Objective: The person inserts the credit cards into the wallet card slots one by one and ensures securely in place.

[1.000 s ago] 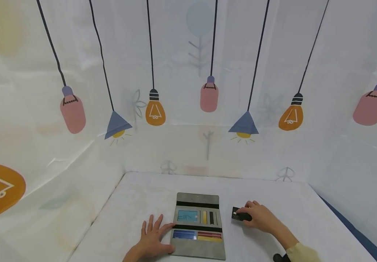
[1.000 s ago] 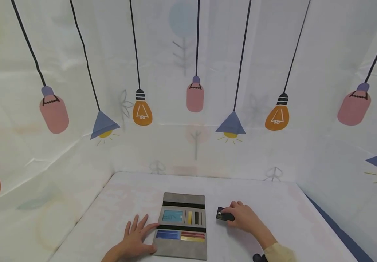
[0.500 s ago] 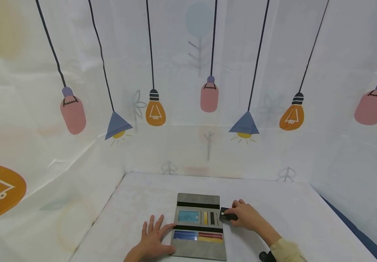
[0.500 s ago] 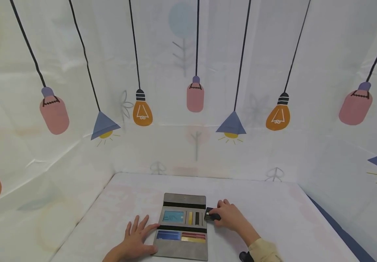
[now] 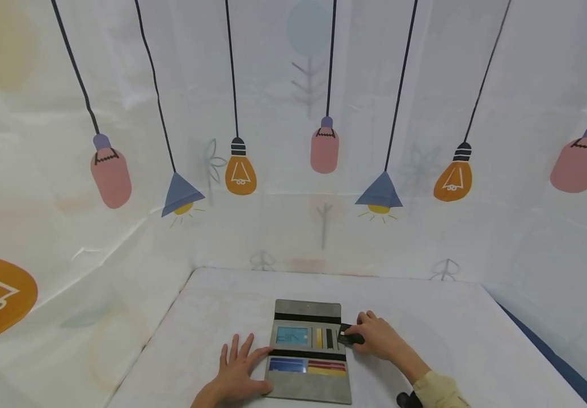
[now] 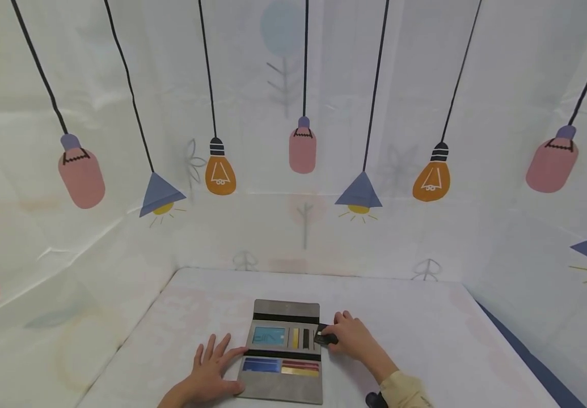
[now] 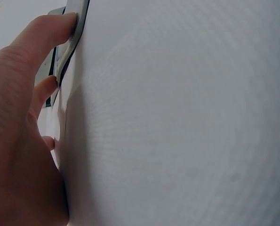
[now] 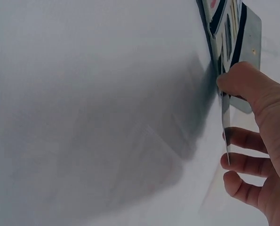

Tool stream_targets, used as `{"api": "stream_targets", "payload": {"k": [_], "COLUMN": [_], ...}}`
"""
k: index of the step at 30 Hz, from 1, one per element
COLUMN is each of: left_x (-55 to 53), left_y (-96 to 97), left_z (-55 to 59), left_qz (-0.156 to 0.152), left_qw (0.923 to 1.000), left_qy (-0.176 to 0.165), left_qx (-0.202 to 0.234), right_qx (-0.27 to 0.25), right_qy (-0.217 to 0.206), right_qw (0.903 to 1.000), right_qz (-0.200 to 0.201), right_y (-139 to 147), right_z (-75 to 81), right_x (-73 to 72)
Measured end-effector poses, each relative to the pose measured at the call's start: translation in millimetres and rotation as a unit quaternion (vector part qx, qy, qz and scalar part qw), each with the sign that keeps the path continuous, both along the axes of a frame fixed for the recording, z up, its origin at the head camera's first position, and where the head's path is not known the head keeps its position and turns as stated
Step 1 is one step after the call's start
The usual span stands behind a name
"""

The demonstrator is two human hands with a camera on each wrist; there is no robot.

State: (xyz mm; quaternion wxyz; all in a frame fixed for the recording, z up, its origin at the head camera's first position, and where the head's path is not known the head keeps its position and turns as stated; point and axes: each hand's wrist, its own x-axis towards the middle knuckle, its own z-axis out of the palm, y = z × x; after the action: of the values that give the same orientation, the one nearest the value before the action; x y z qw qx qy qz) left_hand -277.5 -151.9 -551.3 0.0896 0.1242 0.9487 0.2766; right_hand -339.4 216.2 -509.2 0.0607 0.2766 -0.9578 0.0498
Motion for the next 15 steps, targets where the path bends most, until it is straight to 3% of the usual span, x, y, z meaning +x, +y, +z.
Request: {"api": "stream_targets", "payload": {"k": [5,10,15], "left_x": [0.0,-0.1,1.0], "left_y": [-1.8,-1.5,-0.4], "left_z": [0.6,-0.2,0.3], "left_qz": [0.001,0.004,0.006], "left_qw": [1.0000,1.0000,1.0000], "left_qy": [0.003,0.001,-0.001], "left_qx": [-0.002,0.003,0.003], "right_qx": [-0.006,-0.014,-0.015], "right_qy": [-0.021,-0.055,-0.053], "right_qw": [0.9997,0.9983,0.9985], "right_qz": [0.011,-0.013,-0.003], "right_y": [-8,-15,-13], "right_z": [-1.3,3.9,6.2], "right_x": [2.0,8.9,12.0]}}
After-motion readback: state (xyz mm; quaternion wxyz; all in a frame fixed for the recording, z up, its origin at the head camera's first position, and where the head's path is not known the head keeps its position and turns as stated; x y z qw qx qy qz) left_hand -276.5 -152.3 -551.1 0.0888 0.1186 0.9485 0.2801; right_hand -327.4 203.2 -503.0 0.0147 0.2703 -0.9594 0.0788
